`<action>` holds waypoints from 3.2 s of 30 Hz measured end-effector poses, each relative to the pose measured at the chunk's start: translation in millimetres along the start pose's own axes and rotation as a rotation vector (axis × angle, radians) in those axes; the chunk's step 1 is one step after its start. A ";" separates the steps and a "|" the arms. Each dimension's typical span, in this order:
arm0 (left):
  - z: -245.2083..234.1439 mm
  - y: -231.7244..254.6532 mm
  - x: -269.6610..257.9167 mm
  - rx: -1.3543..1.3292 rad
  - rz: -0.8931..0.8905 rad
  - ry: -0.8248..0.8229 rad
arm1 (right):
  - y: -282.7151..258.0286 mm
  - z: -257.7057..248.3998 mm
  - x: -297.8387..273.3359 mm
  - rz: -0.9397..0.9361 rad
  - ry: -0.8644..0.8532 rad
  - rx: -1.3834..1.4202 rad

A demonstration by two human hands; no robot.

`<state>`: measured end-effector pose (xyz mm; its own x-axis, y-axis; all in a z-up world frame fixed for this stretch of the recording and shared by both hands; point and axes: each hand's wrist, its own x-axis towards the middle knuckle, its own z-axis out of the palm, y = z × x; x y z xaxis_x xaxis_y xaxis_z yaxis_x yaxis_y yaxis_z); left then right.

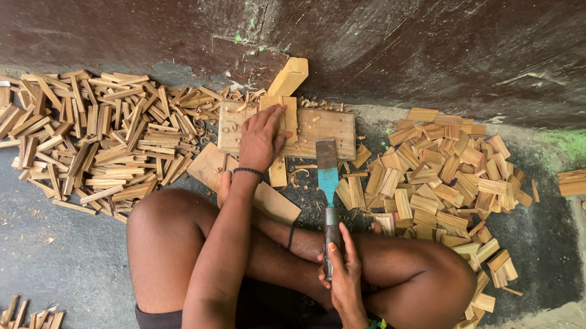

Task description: The person sits cross-legged on the floor and uses a chisel and a mallet to carve small wooden blocks. They repeatedly strike the chisel to shape the wood, occasionally picking up new blocks from a pile of wood scraps surrounding them.

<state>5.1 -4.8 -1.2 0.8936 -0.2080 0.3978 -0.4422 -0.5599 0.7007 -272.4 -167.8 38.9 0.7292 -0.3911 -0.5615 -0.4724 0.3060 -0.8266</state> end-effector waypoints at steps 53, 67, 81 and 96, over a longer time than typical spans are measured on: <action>7.4 88.2 -16.7 -0.244 0.318 -0.384 | -50.2 31.6 -28.9 0.045 -0.166 0.039; 3.6 82.5 -14.4 -0.279 0.127 -0.469 | -55.6 30.1 -24.5 0.072 -0.207 -0.016; 10.4 56.5 -3.5 -0.228 0.190 -0.536 | -48.5 68.5 -24.3 0.199 -0.148 -0.052; 34.8 13.9 54.2 -0.121 0.324 -0.497 | -58.9 106.2 33.9 0.133 -0.159 -0.121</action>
<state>50.1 -51.8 9.5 0.6277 -0.7191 0.2983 -0.6776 -0.3159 0.6641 -167.3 -106.9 72.6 0.7209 -0.2097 -0.6606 -0.6183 0.2360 -0.7496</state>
